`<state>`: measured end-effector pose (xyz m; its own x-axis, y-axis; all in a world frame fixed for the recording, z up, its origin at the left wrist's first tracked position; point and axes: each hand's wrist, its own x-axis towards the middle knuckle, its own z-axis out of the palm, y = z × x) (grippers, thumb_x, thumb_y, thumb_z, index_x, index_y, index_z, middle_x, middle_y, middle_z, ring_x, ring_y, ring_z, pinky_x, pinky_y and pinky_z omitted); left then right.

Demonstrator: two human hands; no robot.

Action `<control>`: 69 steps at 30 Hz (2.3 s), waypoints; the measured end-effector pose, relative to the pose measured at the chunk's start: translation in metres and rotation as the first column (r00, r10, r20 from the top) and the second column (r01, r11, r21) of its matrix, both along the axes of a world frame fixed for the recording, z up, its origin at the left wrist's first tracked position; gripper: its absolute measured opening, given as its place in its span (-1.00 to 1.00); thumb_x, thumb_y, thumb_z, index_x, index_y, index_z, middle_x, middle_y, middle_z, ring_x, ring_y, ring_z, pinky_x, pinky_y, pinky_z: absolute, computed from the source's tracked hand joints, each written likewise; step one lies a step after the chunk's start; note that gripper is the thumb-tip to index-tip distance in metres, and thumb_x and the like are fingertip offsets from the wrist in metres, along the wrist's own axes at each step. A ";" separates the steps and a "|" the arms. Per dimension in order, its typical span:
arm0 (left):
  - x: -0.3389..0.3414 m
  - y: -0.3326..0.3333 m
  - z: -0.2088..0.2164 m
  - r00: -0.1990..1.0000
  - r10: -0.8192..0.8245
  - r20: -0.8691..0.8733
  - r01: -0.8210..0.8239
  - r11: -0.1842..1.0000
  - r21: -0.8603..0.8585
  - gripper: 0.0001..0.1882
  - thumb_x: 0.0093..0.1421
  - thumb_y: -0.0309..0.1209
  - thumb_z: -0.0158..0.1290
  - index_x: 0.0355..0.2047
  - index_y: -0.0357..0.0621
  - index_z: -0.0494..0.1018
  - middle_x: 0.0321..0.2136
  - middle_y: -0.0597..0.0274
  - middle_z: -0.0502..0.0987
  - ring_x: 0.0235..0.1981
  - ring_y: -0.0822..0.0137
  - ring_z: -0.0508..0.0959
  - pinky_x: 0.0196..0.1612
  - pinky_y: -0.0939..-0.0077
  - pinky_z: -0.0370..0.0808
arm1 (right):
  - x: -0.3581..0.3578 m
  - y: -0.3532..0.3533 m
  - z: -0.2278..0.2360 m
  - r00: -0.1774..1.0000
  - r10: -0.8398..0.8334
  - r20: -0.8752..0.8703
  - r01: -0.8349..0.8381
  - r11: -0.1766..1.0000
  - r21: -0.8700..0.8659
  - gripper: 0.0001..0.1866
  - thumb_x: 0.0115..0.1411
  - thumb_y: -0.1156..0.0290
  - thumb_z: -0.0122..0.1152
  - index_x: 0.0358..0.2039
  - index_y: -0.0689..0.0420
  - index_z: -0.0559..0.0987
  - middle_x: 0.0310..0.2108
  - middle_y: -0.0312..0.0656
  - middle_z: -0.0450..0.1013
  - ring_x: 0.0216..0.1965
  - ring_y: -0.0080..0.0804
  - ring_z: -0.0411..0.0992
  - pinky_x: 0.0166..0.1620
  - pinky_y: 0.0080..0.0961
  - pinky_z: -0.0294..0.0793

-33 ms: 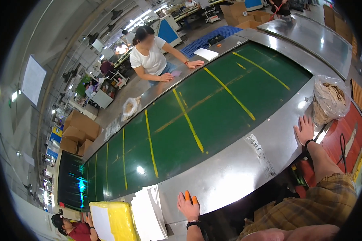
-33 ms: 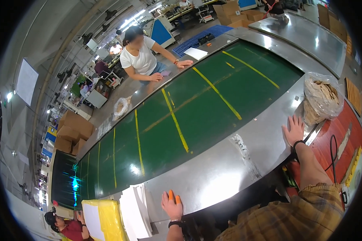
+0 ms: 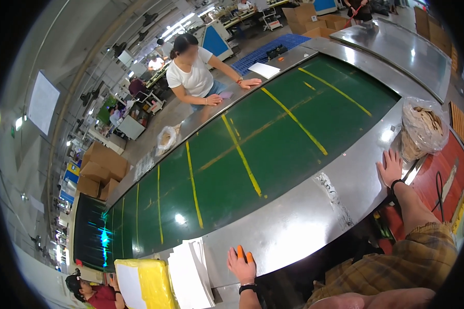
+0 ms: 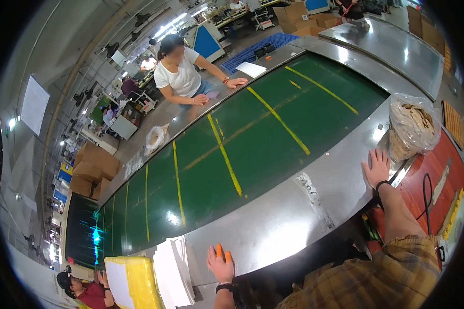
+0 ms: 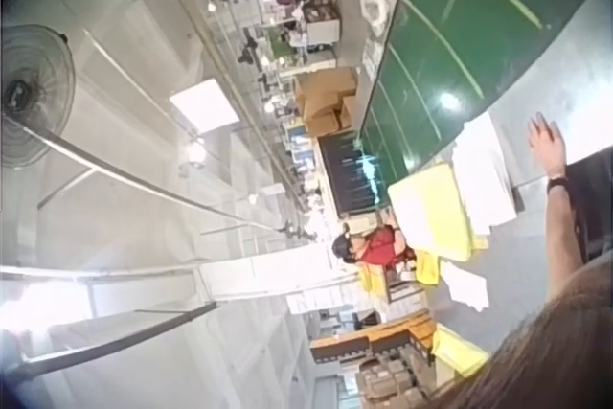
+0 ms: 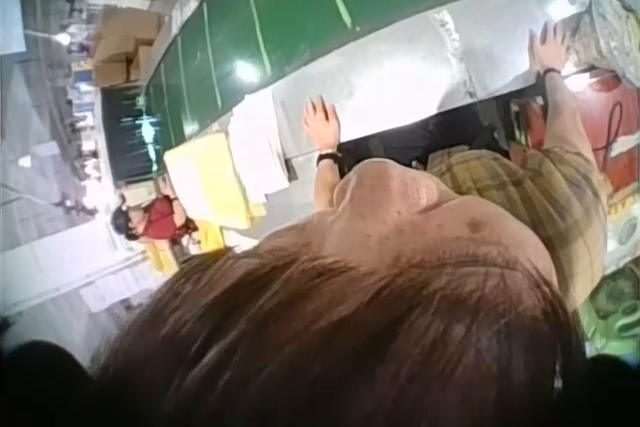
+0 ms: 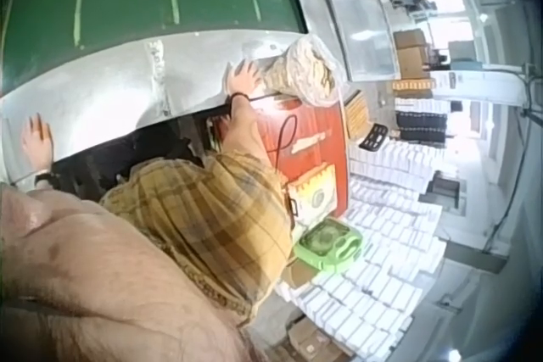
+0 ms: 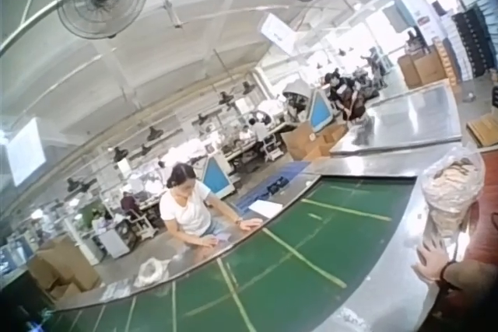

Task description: The recorder is picking up and stacking white foam or material pieces from a conveyor belt at a shoe manufacturing facility.

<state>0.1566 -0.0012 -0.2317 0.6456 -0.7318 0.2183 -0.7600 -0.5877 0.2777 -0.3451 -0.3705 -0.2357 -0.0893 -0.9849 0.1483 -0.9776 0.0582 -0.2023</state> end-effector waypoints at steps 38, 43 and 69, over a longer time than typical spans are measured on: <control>0.007 0.003 -0.001 1.000 0.022 0.018 -0.023 0.999 0.042 -0.50 0.23 -0.20 0.04 0.12 -0.19 0.46 0.28 -0.12 0.26 0.33 -0.04 0.19 0.36 0.01 0.03 | 0.009 0.004 0.010 1.000 -0.006 0.004 0.006 1.000 0.023 -0.30 0.24 -0.06 0.03 0.29 0.05 0.30 0.36 -0.02 0.12 0.41 0.10 -0.04 0.39 0.06 -0.10; 0.009 0.002 0.002 1.000 0.017 0.012 -0.018 0.999 0.047 -0.50 0.22 -0.22 0.05 0.13 -0.18 0.46 0.28 -0.13 0.26 0.33 -0.04 0.19 0.36 -0.01 0.02 | 0.008 0.005 0.008 1.000 -0.006 0.004 0.006 1.000 0.008 -0.30 0.24 -0.06 0.03 0.29 0.05 0.30 0.36 -0.02 0.13 0.41 0.10 -0.04 0.39 0.06 -0.10; 0.027 0.011 0.006 1.000 0.006 0.003 -0.007 0.999 0.033 -0.51 0.26 -0.19 0.03 0.13 -0.20 0.45 0.28 -0.11 0.27 0.33 -0.04 0.20 0.35 0.02 0.03 | 0.024 0.015 0.010 1.000 -0.011 -0.015 0.011 1.000 0.014 -0.29 0.24 -0.08 0.03 0.31 0.03 0.28 0.37 -0.03 0.12 0.41 0.09 -0.04 0.40 0.04 -0.12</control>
<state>0.1832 0.0099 -0.2258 0.6498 -0.7344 0.1957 -0.7568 -0.6014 0.2561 -0.3206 -0.3553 -0.2256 -0.0982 -0.9859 0.1355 -0.9797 0.0718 -0.1871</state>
